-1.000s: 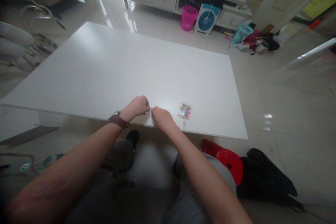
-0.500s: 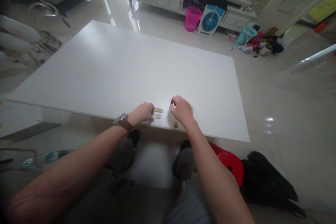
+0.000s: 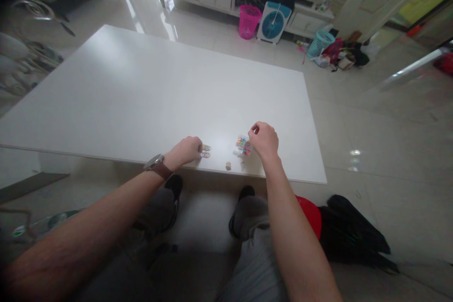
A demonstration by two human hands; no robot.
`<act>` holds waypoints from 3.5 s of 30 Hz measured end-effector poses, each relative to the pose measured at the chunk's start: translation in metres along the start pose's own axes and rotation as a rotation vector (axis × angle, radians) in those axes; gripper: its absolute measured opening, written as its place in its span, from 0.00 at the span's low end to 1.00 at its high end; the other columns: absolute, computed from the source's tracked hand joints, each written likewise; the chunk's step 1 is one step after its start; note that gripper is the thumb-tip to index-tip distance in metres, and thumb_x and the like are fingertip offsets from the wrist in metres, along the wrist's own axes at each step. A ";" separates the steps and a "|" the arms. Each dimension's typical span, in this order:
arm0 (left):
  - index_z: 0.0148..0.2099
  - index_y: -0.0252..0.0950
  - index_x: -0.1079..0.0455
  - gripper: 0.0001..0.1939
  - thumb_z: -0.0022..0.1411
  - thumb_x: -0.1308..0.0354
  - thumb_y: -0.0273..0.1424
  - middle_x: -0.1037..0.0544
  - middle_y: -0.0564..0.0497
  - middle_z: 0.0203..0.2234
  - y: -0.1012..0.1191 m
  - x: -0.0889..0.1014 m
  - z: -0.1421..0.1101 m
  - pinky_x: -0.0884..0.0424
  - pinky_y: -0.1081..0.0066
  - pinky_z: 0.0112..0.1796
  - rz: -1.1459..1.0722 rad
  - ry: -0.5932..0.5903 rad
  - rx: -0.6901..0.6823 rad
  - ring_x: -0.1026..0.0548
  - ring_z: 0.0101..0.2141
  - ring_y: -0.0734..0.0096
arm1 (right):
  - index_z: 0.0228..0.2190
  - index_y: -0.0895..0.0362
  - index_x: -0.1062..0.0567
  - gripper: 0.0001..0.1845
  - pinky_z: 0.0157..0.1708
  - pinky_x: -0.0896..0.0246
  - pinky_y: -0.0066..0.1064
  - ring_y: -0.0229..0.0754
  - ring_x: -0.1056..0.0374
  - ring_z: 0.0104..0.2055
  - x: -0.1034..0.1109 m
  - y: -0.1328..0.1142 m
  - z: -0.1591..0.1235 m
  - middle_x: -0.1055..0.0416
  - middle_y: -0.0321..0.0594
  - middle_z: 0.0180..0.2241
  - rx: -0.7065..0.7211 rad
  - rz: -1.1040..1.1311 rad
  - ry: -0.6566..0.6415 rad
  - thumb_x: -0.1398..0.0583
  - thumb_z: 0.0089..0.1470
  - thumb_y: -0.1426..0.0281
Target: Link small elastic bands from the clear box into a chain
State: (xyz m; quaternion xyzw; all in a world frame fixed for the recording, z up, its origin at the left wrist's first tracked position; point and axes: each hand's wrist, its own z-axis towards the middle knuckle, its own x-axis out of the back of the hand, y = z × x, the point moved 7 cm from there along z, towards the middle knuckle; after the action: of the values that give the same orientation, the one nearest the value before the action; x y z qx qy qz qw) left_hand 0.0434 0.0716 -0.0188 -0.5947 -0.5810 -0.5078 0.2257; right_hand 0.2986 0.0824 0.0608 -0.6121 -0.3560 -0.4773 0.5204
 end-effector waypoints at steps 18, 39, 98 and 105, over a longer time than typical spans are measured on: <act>0.42 0.34 0.21 0.11 0.63 0.43 0.32 0.17 0.43 0.36 -0.003 0.028 0.003 0.27 0.69 0.43 -0.158 0.115 0.013 0.20 0.38 0.64 | 0.42 0.55 0.17 0.14 0.39 0.38 0.30 0.46 0.27 0.45 -0.048 0.016 -0.005 0.23 0.47 0.46 0.006 -0.246 -0.392 0.35 0.52 0.68; 0.41 0.35 0.21 0.11 0.62 0.43 0.33 0.17 0.42 0.37 -0.003 0.029 0.000 0.27 0.66 0.43 -0.178 0.119 0.002 0.21 0.39 0.61 | 0.36 0.56 0.18 0.09 0.37 0.40 0.29 0.44 0.27 0.41 -0.058 0.020 -0.002 0.21 0.46 0.41 0.033 -0.235 -0.395 0.36 0.51 0.73; 0.37 0.29 0.21 0.06 0.58 0.36 0.27 0.17 0.46 0.27 0.035 0.037 0.003 0.22 0.69 0.39 -1.244 0.068 -0.180 0.21 0.30 0.72 | 0.29 0.57 0.20 0.18 0.33 0.38 0.33 0.41 0.31 0.30 -0.057 -0.067 -0.024 0.23 0.40 0.27 0.230 0.953 -0.422 0.27 0.44 0.56; 0.38 0.29 0.23 0.11 0.56 0.31 0.32 0.18 0.46 0.27 0.034 0.031 0.006 0.21 0.66 0.41 -1.327 0.053 -0.174 0.19 0.32 0.69 | 0.28 0.57 0.19 0.18 0.30 0.41 0.31 0.38 0.35 0.27 -0.052 -0.070 -0.025 0.24 0.38 0.26 0.235 0.918 -0.390 0.29 0.45 0.54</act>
State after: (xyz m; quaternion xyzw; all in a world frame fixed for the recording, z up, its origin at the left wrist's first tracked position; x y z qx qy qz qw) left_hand 0.0703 0.0835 0.0167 -0.1149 -0.7747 -0.5984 -0.1692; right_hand 0.2133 0.0752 0.0321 -0.7205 -0.1922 -0.0331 0.6655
